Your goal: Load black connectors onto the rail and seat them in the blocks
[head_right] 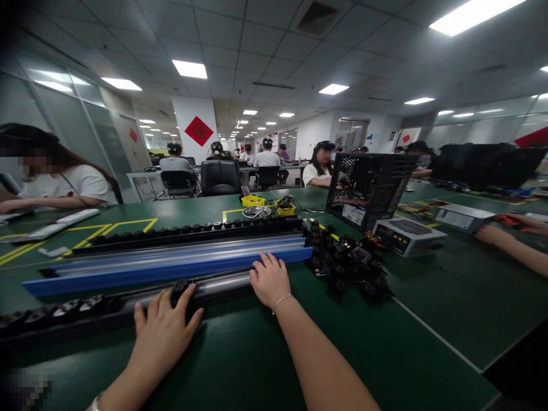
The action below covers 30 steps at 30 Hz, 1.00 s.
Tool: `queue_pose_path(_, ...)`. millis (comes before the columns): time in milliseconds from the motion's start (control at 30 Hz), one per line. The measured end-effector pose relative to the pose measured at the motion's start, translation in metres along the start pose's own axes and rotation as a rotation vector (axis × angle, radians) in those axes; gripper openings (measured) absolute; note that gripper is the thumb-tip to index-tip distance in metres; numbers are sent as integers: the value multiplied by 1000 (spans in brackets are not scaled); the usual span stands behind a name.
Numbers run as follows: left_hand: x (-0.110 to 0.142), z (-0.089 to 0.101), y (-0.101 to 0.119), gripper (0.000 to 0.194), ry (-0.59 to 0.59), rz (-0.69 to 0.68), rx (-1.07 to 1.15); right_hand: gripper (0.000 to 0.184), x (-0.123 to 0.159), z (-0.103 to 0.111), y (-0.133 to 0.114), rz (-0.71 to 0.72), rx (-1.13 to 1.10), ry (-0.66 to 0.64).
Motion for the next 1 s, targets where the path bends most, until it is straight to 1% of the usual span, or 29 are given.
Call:
queue_pose_path(133, 0, -1, 0, 54, -31, -12, 22, 37, 0, 0, 0, 4, -1, -2)
queue_pose_path(400, 0, -4, 2, 52, -28, -24, 68, 36, 0, 0, 1, 13, 11, 8)
queue_pose_path(667, 0, 0, 5, 46, 26, -150, 177, 36, 0, 1, 1, 11, 23, -6)
queue_pose_path(1000, -4, 1, 3, 43, 44, -206, 270, 34, -1, 1, 3, 14, 28, 8)
Point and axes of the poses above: each hand's wrist, its own x-axis away from the middle knuckle, its own z-axis out of the back of the hand, y = z × x, the point moved 3 cm from there along -x, towards the middle knuckle, and after that the axes turned 3 degrees about -y, right-handed, at the moved point
